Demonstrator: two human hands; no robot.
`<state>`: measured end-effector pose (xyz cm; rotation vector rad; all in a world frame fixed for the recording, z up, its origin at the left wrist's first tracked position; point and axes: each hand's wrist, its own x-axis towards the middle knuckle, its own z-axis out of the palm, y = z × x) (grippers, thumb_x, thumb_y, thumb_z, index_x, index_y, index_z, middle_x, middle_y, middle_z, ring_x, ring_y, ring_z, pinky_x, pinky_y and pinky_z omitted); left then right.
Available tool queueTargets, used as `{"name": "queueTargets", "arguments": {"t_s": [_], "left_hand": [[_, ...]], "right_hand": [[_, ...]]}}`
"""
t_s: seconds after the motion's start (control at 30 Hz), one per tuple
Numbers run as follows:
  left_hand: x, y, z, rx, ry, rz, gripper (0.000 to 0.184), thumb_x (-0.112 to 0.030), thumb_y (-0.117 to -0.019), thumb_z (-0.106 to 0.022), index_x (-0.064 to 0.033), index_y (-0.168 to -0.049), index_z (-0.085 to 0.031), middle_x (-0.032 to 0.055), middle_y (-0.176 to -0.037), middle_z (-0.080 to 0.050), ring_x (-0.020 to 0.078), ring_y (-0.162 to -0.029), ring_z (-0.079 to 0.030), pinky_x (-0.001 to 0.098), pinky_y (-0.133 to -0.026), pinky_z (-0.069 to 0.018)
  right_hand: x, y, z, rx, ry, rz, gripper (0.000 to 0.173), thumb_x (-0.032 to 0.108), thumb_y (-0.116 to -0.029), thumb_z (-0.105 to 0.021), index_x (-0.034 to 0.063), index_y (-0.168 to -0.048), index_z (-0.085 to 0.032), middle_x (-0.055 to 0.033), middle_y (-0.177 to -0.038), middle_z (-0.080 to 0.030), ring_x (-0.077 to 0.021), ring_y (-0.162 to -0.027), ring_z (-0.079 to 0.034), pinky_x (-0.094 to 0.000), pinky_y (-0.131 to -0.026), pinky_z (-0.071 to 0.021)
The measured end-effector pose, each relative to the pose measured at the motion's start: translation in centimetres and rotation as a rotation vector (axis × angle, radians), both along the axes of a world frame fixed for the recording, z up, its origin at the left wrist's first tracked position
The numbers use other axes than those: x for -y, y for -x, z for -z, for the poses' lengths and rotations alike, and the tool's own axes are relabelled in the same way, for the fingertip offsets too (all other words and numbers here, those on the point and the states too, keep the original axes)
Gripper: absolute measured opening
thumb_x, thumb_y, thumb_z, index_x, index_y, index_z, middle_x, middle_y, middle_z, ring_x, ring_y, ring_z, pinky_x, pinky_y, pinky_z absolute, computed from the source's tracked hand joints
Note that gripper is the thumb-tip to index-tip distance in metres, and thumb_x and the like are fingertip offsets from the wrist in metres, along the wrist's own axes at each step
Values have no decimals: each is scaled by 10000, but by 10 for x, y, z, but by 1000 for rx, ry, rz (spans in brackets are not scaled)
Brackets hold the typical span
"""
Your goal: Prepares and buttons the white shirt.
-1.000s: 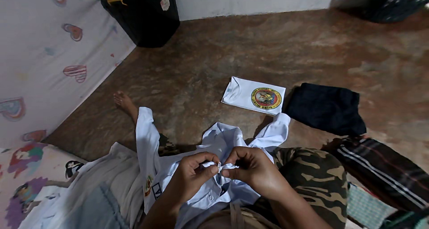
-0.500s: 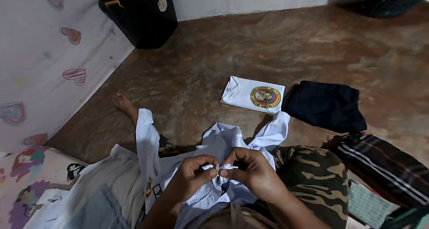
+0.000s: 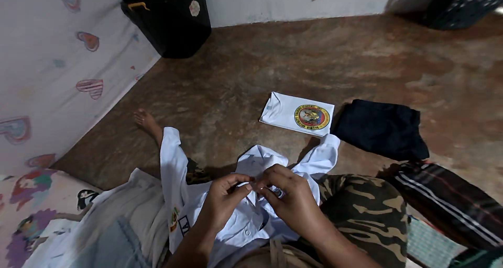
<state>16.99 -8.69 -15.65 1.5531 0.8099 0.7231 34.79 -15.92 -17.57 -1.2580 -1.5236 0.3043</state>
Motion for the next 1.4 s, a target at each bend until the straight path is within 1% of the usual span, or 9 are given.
{"name": "queueTargets", "arguments": {"t_s": [0.1,0.23,0.4,0.57,0.7,0.83,1.07,1.3,1.4], "left_hand": [[-1,0,0,-15,-2,-45,139,-47,-948,-617,-40,-1031,-728,-22,-927,-724,32,-829,-669,214,-758,-560],[-6,-2,-1,-93,-25,-41,150,-155,-993,-604,-71,-966,-726,-64,-839,-681,-4,-773,-628,194,-726,-528],[-15,-6,-7,-148,-135,9,97,-79,-964,-611,-43,-943,-699,-42,-817,-678,-5,-743,-630,176,-706,-536],[-12,-12,-8,-317,-390,-82,153,-137,-968,-604,-29,-939,-708,-9,-810,-686,-23,-719,-626,152,-679,-529],[-10,-16,-3,-493,-644,-150,187,-150,-976,-598,-9,-964,-720,95,-856,-711,132,-785,-686,292,-753,-576],[-14,-18,0,-579,-650,-146,204,-134,-998,-584,25,-1005,-711,158,-930,-718,247,-865,-709,408,-822,-582],[-23,-6,-3,-366,-416,-106,233,-175,-1035,-547,-20,-1001,-718,-3,-840,-683,-37,-726,-597,138,-693,-498],[-16,-1,-3,-247,-427,-78,227,-149,-1032,-531,-21,-1007,-716,-33,-831,-670,-66,-714,-575,103,-663,-477],[-12,0,-4,-203,-390,-59,180,-129,-1005,-567,-10,-1044,-696,-18,-900,-696,-48,-790,-631,123,-730,-531]], "right_hand": [[-1,0,6,9,-53,-15,54,72,-887,-690,82,-866,-739,-24,-867,-708,-95,-851,-672,-234,-804,-565],[-4,1,14,32,-160,-52,87,57,-903,-681,72,-867,-759,-47,-920,-740,-118,-927,-689,-250,-871,-559],[-10,4,14,111,-223,-81,123,33,-933,-639,73,-890,-747,-65,-1032,-729,-166,-1026,-655,-288,-934,-530],[-17,3,20,221,-271,-117,153,-17,-940,-584,40,-882,-713,-95,-977,-716,-215,-980,-655,-317,-910,-530],[-27,2,31,295,-294,-105,160,-28,-944,-570,31,-907,-713,-108,-996,-721,-228,-976,-669,-319,-912,-539],[-41,-3,40,318,-317,-168,162,-38,-950,-563,26,-884,-697,-123,-997,-718,-246,-988,-675,-340,-922,-546],[-42,6,56,-32,-352,-111,86,14,-941,-642,22,-872,-692,-115,-983,-684,-163,-969,-650,-255,-904,-539],[-38,12,59,-54,-466,-78,67,32,-958,-636,56,-910,-675,-85,-982,-668,-157,-974,-633,-265,-904,-529],[-36,12,56,-34,-477,-71,73,31,-960,-635,60,-905,-672,-83,-977,-666,-161,-970,-632,-268,-903,-528]]}}
